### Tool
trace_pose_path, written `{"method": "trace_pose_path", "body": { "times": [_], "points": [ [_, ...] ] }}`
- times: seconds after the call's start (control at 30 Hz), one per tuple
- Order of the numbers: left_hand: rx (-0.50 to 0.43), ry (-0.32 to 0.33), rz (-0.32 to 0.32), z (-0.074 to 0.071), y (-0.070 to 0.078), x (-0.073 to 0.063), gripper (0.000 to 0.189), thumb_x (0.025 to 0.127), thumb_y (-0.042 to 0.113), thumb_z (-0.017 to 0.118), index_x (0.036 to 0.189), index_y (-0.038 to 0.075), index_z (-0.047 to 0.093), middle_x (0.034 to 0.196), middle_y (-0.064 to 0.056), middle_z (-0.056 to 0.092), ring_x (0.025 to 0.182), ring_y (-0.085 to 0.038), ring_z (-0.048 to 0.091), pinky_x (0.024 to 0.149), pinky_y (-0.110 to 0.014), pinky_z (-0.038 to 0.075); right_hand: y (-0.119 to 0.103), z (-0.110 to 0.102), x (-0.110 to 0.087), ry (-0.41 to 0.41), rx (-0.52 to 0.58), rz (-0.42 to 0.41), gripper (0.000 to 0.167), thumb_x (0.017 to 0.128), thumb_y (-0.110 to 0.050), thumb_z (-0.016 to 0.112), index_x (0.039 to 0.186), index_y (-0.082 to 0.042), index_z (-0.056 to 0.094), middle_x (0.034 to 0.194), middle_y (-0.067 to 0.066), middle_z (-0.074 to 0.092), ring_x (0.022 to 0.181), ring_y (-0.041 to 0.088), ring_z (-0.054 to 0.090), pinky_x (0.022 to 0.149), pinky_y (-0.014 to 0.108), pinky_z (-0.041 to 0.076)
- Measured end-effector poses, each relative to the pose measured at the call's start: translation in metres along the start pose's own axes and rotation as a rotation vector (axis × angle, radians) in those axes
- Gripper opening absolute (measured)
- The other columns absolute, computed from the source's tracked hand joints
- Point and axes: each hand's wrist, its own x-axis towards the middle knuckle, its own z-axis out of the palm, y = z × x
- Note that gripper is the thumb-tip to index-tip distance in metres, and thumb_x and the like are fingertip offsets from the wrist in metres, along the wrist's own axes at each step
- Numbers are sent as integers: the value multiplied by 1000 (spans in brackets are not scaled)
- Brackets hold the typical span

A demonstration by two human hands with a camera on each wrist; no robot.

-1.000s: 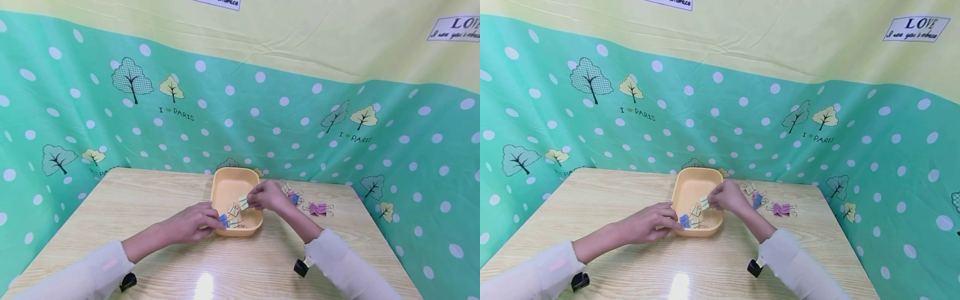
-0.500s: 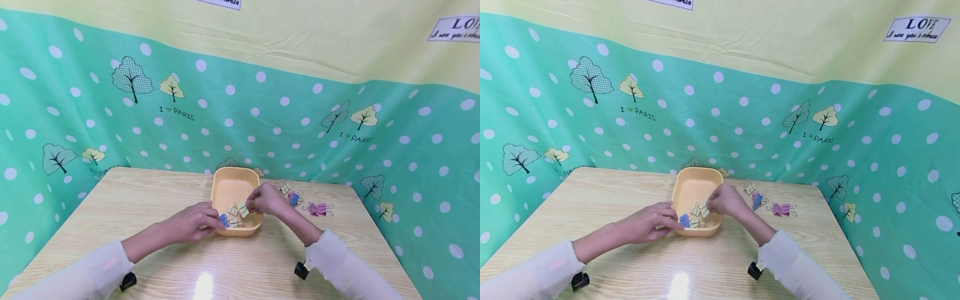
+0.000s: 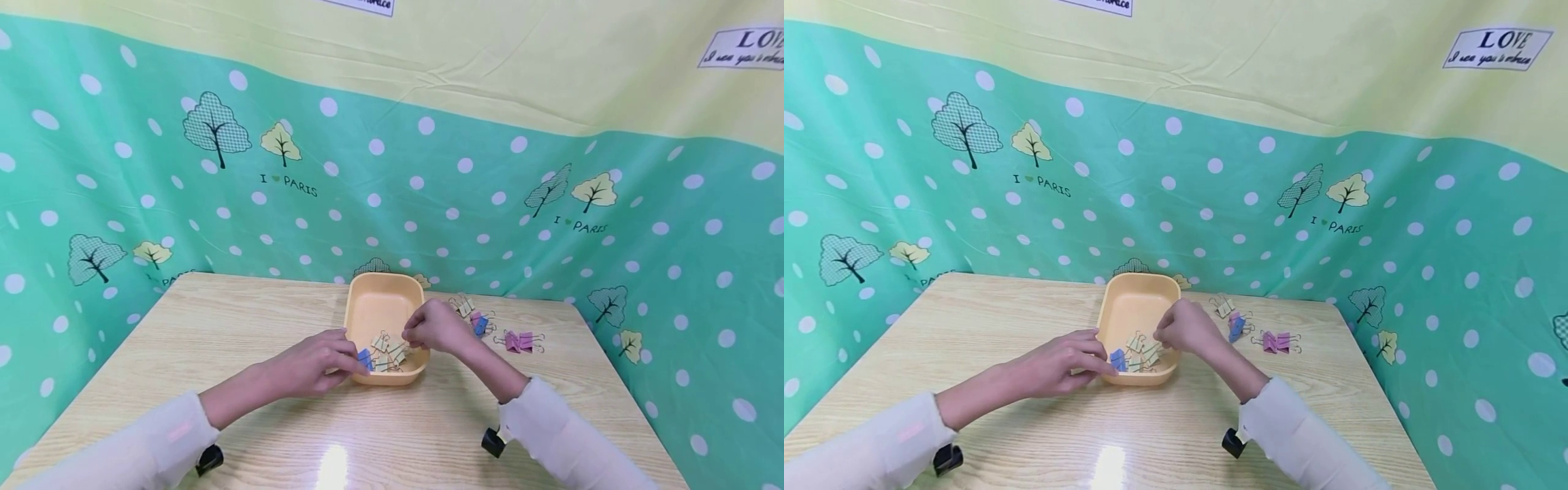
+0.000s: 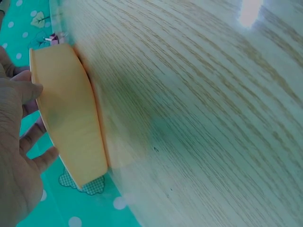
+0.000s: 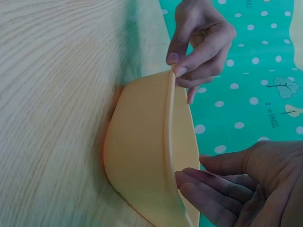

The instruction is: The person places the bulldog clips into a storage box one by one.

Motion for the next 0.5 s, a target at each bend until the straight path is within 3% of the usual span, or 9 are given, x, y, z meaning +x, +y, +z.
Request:
{"method": "trace_pose_path", "body": {
  "times": [0.27,0.5],
  "points": [
    [9,16,19,1,0,1,40,86,-5,87,113,24,90,98,12,78,91,-8,61,95,-38,62,7,-10,0,23,61,25,10,99,-7,84,103,2,85,89,14,85,84,25,84,77,37,72],
    [2,-10,-13,1,1,1,38,87,-4,87,113,24,90,100,11,78,94,-9,63,107,-56,64,20,-25,-2,66,102,21,12,99,-8,83,103,2,86,92,16,86,92,35,86,83,43,73]
  ]
}}
